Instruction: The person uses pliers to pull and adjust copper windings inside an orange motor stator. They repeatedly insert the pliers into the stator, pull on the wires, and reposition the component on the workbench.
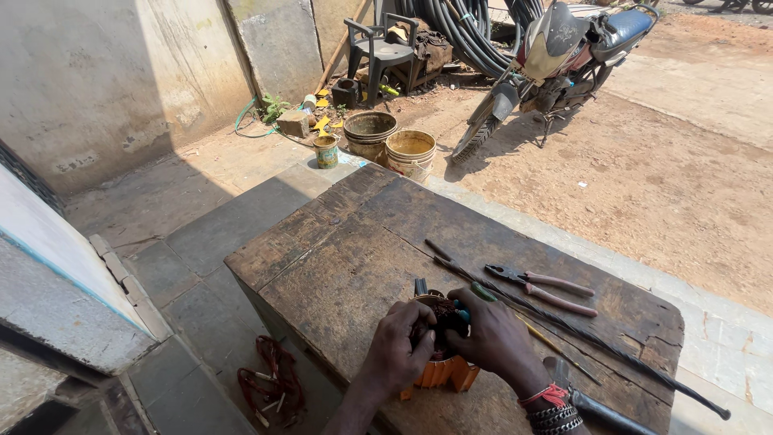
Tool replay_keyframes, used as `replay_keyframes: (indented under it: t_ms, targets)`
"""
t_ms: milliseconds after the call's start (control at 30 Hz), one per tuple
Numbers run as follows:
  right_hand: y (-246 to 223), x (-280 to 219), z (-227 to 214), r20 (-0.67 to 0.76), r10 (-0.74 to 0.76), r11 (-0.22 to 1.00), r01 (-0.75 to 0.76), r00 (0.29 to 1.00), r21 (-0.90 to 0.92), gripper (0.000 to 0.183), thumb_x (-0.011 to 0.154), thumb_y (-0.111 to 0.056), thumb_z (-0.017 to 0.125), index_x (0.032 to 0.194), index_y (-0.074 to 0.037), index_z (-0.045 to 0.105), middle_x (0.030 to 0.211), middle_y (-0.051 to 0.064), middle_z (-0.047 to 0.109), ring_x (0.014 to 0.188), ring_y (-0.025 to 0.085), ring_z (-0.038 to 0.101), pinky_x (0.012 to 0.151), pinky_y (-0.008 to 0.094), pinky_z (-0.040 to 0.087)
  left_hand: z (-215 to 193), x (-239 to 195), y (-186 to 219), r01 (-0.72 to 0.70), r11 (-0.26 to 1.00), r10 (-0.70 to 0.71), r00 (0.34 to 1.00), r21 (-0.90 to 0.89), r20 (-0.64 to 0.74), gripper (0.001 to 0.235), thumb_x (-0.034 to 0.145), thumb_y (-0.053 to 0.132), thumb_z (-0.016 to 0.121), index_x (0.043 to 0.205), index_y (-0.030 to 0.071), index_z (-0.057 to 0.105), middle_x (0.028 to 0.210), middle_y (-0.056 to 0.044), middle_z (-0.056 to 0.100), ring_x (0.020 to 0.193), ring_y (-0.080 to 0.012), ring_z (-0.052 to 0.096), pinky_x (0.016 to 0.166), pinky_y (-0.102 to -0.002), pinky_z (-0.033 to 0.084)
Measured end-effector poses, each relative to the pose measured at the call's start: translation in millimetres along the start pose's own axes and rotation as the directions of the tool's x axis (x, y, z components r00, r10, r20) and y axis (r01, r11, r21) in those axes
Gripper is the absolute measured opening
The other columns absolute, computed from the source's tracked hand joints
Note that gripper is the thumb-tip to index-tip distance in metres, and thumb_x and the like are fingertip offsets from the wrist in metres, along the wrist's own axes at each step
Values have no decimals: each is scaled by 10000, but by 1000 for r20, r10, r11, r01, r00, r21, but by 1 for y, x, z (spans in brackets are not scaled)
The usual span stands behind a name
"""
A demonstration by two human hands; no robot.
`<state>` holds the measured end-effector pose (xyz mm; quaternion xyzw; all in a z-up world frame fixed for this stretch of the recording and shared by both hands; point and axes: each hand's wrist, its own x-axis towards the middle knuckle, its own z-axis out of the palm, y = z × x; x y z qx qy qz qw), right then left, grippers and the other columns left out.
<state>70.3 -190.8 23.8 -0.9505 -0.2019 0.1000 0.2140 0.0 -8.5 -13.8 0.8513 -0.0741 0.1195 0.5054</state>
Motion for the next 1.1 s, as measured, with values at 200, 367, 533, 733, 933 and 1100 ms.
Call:
replay_keyframes:
  t_ms: [200,367,533,733,933,1100]
  targets:
    - [10,-11,7,-142,-78,993,89,987,77,522,860,-357,748,1335,-226,574,1028,90,777,924,283,738,755,446,575,-3,-1,22,-85,978,79,996,189,39,163,883,208,759,1005,100,758,1130,-53,647,1188,-238,602,1031,-469,559]
    - [23,-11,17,-248,-111,956,172,962,239,485,824,-324,769,1266,-189,619,1058,92,788,946,286,769,827,454,592,-15,9,65,-8,727,-248,930,686,273,176,854,327,826,978,203,804,1341,-54,500,1417,-281,310,1164,-742,245]
    - [28,-5,23,-179,-75,964,117,981,239,516,842,-317,753,1324,-212,599,1093,83,785,911,257,787,802,420,634,-2,33,85,16,557,-497,808,831,317,196,836,235,827,1026,205,790,1468,-67,397,1466,-324,250,1148,-707,321]
    - [29,-6,21,-144,-53,976,82,988,203,500,876,-353,724,1337,-222,580,1056,78,792,829,229,794,755,395,643,4,16,60,47,804,-239,938,592,250,83,791,137,840,867,109,824,1393,-57,436,1369,-278,394,1135,-450,453]
    - [29,-3,25,-145,-65,971,96,987,221,469,878,-349,724,1293,-169,600,1028,96,802,747,242,798,758,410,635,19,3,33,70,844,-141,986,532,94,53,816,27,755,854,-2,732,1205,-89,440,1202,-222,513,1062,-382,550]
    - [35,1,35,-238,-70,944,142,969,298,489,870,-402,738,1164,-62,544,916,180,768,744,272,765,683,445,614,25,-4,32,99,850,-69,995,517,-78,89,923,26,693,920,-62,675,1211,-158,405,1216,-271,444,1061,-405,524]
